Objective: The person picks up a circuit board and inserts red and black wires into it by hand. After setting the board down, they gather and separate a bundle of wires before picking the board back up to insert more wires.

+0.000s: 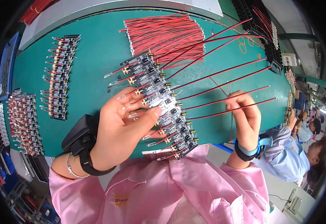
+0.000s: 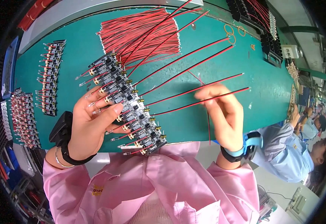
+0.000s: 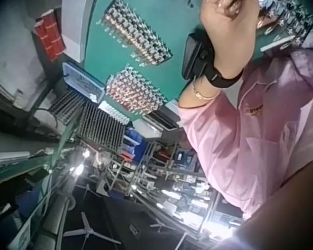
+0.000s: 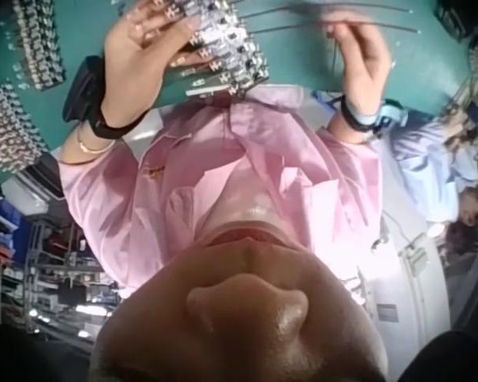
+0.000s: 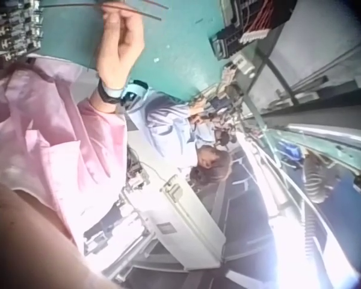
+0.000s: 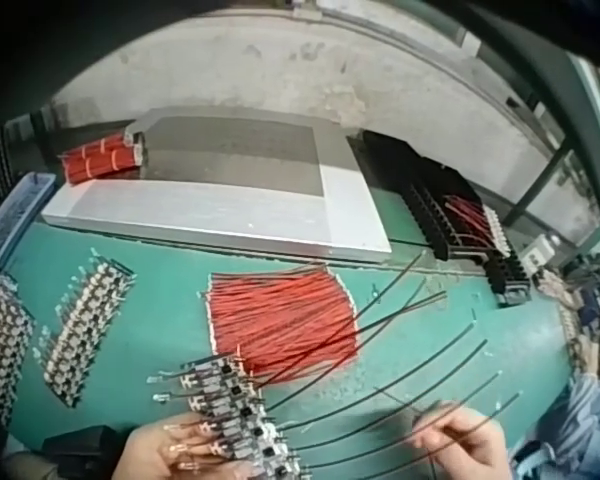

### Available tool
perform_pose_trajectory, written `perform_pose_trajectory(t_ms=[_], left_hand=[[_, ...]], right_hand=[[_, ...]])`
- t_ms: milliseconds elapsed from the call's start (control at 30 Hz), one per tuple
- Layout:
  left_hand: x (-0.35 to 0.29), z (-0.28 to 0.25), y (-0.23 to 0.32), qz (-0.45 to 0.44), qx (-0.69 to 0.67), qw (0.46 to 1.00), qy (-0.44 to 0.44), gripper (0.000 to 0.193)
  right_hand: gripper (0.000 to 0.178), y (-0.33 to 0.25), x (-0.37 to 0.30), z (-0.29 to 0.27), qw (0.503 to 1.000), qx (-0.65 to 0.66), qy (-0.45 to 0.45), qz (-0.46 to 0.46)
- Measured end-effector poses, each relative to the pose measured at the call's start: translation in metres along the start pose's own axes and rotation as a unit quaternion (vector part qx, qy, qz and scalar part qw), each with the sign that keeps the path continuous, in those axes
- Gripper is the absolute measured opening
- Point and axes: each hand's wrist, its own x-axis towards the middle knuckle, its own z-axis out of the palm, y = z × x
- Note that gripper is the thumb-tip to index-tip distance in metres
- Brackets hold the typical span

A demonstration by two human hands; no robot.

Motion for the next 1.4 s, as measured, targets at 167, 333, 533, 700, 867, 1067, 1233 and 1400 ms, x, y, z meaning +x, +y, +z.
perform_pose_trajectory(t_ms=[167,333,533,700,867,1067,1233,1400], left_hand=[[0.0,0.001,0.0,0.004,0.003,1.0,0.002,0.032],[0.0,-0.001,-0.001,-0.011,0.013,1.0,0.001,0.032],[0.0,0.001,-0.001,0.007,-0.001,1.0,0.001,0.032],[-0.001,0.002,-0.002,0.006,-0.001,1.0,0.006,0.032],[0.0,0.002,-0.001,-0.002,0.001,1.0,0.006,0.032],[0.0,0.002,0.0,-0.005,0.006,1.0,0.01,0.032],[-0.001,0.003,0.001,-0.003,0.008,1.0,0.015,0.031],[-0.001,0.002,-0.001,0.002,0.002,1.0,0.016,0.031]], right_hand=[[0.015,0.002,-0.01,0.004,0.979,0.187,-0.066,0.046],[0.016,0.008,-0.012,0.001,0.998,-0.006,-0.06,0.036],[0.012,0.014,-0.002,0.003,0.969,-0.239,-0.023,-0.057],[0.009,0.015,-0.003,0.01,0.967,-0.251,0.042,-0.019],[0.006,0.013,-0.009,0.016,0.976,-0.204,0.07,0.02],[0.012,-0.008,-0.014,0.034,0.985,-0.065,0.04,-0.155],[0.013,-0.015,-0.008,0.044,0.981,-0.11,-0.006,-0.162],[0.012,-0.012,-0.01,0.051,0.977,-0.144,0.019,-0.158]])
